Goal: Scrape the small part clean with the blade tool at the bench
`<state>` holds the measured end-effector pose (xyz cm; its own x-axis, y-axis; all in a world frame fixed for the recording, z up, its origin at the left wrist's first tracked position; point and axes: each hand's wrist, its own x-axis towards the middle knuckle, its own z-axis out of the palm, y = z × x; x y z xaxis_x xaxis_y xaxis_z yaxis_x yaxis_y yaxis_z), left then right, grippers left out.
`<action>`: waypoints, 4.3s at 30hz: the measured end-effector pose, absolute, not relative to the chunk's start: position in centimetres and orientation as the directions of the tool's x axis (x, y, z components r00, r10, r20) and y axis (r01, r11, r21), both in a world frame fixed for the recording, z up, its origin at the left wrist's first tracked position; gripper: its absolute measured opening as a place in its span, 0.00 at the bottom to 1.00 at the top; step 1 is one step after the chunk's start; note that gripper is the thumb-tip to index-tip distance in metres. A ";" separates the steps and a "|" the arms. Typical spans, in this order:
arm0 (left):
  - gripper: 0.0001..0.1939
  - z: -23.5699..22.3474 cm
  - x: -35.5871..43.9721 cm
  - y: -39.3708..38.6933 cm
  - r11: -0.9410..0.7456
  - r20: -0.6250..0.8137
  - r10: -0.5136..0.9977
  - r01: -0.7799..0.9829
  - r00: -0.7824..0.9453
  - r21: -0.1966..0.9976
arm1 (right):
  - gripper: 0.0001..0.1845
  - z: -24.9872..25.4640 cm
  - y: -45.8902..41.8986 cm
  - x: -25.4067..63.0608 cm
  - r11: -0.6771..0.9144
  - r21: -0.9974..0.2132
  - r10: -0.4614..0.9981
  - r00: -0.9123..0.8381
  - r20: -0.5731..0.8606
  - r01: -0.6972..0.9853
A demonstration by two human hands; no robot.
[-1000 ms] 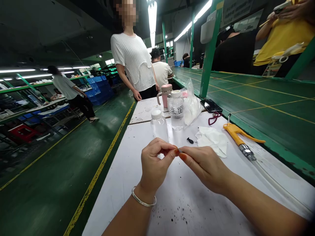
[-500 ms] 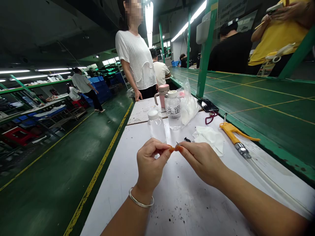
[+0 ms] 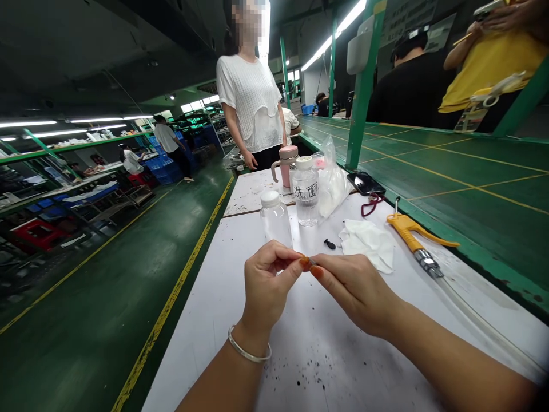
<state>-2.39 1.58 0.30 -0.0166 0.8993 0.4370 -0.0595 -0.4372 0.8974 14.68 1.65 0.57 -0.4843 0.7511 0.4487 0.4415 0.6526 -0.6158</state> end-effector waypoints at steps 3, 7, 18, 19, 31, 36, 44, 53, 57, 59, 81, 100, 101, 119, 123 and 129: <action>0.04 0.2 -2.4 1.7 -0.437 0.437 0.899 -0.049 -0.010 0.898 | 0.22 0.5 1.6 14.6 0.660 -0.602 0.745 -0.493 0.449 0.450; 0.04 0.0 -2.5 1.7 -0.451 0.451 0.892 0.018 -0.025 0.892 | 0.22 0.6 1.6 14.6 0.637 -0.596 0.767 -0.478 0.428 0.489; 0.04 0.1 -2.6 1.9 -0.385 0.386 0.922 -0.140 -0.018 0.912 | 0.24 0.8 1.9 14.7 0.572 -0.664 0.817 -0.408 0.408 0.481; 0.04 0.1 -2.6 2.0 -0.365 0.368 0.930 -0.169 -0.013 0.915 | 0.24 0.8 1.8 14.8 0.571 -0.673 0.817 -0.406 0.410 0.470; 0.05 0.3 -2.5 1.7 -0.292 0.313 0.949 -0.266 0.040 0.919 | 0.19 1.0 1.4 14.8 0.626 -0.701 0.764 -0.448 0.464 0.342; 0.04 0.4 -2.4 1.6 -0.277 0.303 0.952 -0.281 0.050 0.919 | 0.20 0.8 1.3 14.7 0.661 -0.656 0.738 -0.470 0.484 0.365; 0.05 0.3 -2.3 1.6 -0.310 0.336 0.940 -0.260 0.059 0.914 | 0.21 0.6 1.4 14.6 0.677 -0.627 0.726 -0.491 0.482 0.386; 0.04 0.4 -2.4 1.5 -0.329 0.363 0.928 -0.273 0.086 0.904 | 0.22 0.4 1.8 14.7 0.626 -0.647 0.776 -0.434 0.458 0.435; 0.05 0.4 -2.4 1.4 -0.314 0.348 0.934 -0.278 0.082 0.908 | 0.21 0.3 1.6 14.8 0.671 -0.640 0.737 -0.430 0.521 0.375; 0.04 0.4 -2.4 1.4 -0.307 0.341 0.937 -0.284 0.079 0.909 | 0.18 0.3 1.4 14.8 0.709 -0.625 0.698 -0.446 0.560 0.327; 0.05 0.2 -2.4 1.9 0.013 0.140 0.950 -0.485 0.279 0.875 | 0.16 0.1 1.5 14.7 0.739 -0.612 0.656 -0.509 0.557 0.283; 0.07 -0.4 -2.4 2.1 0.207 0.036 0.925 -0.581 0.378 0.787 | 0.11 0.2 1.6 14.8 0.832 -0.462 0.551 -0.557 0.621 0.307; 0.07 -0.4 -2.4 2.1 0.206 0.036 0.925 -0.580 0.378 0.788 | 0.11 0.2 1.6 14.8 0.833 -0.455 0.550 -0.559 0.621 0.313; 0.11 -0.3 -2.2 2.1 0.204 0.003 0.938 -0.557 0.348 0.805 | 0.15 0.0 1.2 14.4 0.759 -0.565 0.642 -0.510 0.572 0.323; 0.09 -0.2 -2.2 2.1 0.188 0.034 0.932 -0.561 0.361 0.806 | 0.15 0.0 1.2 14.3 0.749 -0.590 0.650 -0.507 0.566 0.300; 0.08 -0.2 -2.2 2.0 0.143 0.065 0.932 -0.526 0.357 0.839 | 0.17 0.1 1.2 14.3 0.688 -0.693 0.692 -0.483 0.536 0.217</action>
<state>-2.19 2.01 -0.21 0.3570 0.9318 0.0649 -0.5255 0.1429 0.8387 14.33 1.19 0.13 -0.4831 0.6925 0.5358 0.2169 0.6875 -0.6930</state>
